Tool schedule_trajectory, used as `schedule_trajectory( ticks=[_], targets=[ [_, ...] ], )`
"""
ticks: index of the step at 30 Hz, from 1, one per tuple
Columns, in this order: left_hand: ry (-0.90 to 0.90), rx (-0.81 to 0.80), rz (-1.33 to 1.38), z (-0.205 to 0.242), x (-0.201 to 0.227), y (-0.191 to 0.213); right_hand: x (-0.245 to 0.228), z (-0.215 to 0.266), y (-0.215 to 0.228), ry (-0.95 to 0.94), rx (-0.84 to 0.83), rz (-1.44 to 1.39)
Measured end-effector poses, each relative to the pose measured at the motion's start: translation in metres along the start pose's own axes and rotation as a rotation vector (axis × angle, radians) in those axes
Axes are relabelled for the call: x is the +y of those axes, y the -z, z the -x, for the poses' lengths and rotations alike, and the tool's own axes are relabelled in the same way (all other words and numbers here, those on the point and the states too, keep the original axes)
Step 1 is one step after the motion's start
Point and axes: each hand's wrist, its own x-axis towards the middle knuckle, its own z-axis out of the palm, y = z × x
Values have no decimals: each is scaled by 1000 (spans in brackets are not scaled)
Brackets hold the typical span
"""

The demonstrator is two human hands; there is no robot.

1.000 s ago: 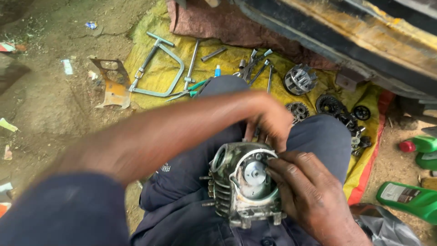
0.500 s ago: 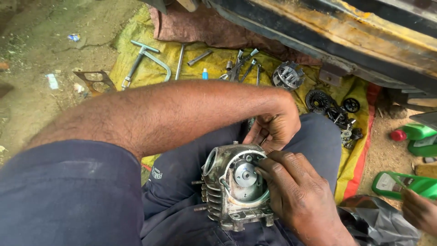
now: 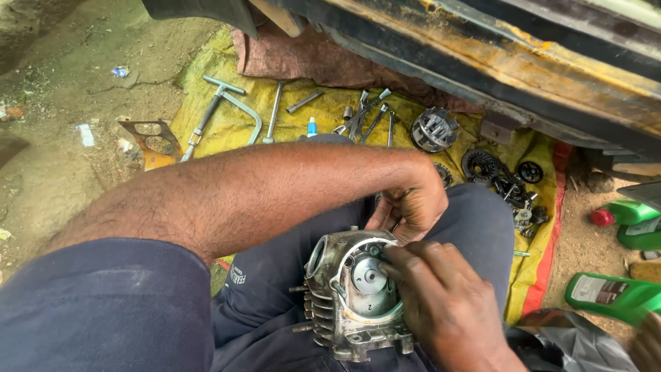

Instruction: The person sits on the ground under a vehicle and works on a small engine cylinder assembly held on their lap. They fit a piston into the cylinder, press in a wrist pin, fit a ring around the piston, and use a socket wrench and pliers on the assembly, with other engine parts and hand tools laid out on a mat nearby.

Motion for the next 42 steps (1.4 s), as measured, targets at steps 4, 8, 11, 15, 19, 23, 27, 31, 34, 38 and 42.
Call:
schedule_trajectory(
  ticks=[4,8,11,15,19,23,27,31,34,38,42],
  targets=[
    [39,34,-66,3,3,-3,9,11,-1,56,93,-131],
    [-13,-48,-51,-9,0,0,10,19,-3,65,3,-59],
    [-18,-89,-55,-20,-2,4,10,18,-4,38,-106,42],
    [-40,-143,-20,-38,-9,7,-3,7,6,-156,-206,6],
    [-63,-77,54,-7,-9,0,5,9,-5,-133,-80,-80],
    [-101,-1,81,-1,-3,-5,3,8,-4,-209,-333,17],
    [-71,134,144,-2,-12,-9,4,3,-2,-108,-279,-24],
    [-99,237,262,8,-36,-22,7,0,2,-88,-220,-90],
    [-222,295,288,14,-47,-32,10,11,-4,-56,-187,-59],
    [-360,427,333,34,-49,-44,11,12,-8,-118,-272,-30],
    [-642,684,157,34,-65,-57,26,12,6,-53,-215,-122]
  ],
)
